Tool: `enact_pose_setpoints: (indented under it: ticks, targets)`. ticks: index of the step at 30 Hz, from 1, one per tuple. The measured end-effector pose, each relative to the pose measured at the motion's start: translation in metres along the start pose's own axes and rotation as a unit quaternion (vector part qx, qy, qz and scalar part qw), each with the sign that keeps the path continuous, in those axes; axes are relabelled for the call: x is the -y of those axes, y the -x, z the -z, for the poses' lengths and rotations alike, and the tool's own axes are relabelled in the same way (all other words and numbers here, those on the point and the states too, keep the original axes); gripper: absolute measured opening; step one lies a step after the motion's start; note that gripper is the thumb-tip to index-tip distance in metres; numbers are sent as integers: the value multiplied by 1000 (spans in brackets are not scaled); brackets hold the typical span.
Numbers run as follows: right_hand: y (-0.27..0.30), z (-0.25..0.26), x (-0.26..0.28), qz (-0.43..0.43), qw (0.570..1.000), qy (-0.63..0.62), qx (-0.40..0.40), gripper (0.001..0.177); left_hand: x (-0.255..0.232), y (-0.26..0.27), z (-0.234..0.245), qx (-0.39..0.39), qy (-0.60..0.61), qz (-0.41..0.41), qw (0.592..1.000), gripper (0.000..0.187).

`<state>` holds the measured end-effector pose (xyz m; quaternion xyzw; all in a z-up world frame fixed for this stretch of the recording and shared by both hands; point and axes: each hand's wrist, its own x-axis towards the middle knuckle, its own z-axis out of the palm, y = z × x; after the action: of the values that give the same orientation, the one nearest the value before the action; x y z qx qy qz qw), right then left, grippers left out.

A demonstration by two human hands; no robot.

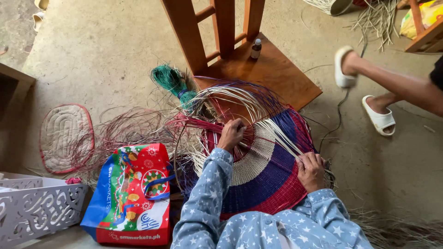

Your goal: Weaving colored straw fibers into a circular mat on the floor

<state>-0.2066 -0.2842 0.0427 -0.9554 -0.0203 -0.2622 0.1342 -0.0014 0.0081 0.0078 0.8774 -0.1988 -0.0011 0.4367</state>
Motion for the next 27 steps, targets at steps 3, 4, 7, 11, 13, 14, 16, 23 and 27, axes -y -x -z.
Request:
enact_pose_setpoints:
  ticks: [3, 4, 7, 11, 13, 14, 16, 23, 27]
  targets:
    - [1, 0, 0, 2, 1000, 7, 1, 23, 7, 6, -2, -14, 1, -31, 999, 11]
    - [2, 0, -1, 5, 1000, 10, 0, 22, 11, 9, -3, -22, 1, -48, 999, 11]
    - [1, 1, 2, -1, 1000, 11, 4, 23, -15, 17, 29, -28, 14, -80, 996, 9]
    - [1, 2, 2, -3, 1000, 14, 0, 23, -13, 23, 41, -50, -96, -135, 985, 10]
    - [0, 4, 3, -3, 1000, 13, 5, 22, -18, 24, 52, -75, -188, -178, 963, 11]
    - [0, 3, 2, -5, 1000, 14, 5, 22, -13, 25, 55, -74, -188, -180, 963, 11]
    - [1, 1, 2, -9, 1000, 9, 6, 23, -4, 27, 62, -66, -214, -179, 958, 10]
    - [8, -10, -7, -15, 999, 29, 5, 22, -21, 69, 104, 7, -192, -46, 980, 8]
    - [9, -9, -6, -16, 1000, 20, 8, 22, -1, 109, 145, -2, -217, 18, 976, 11]
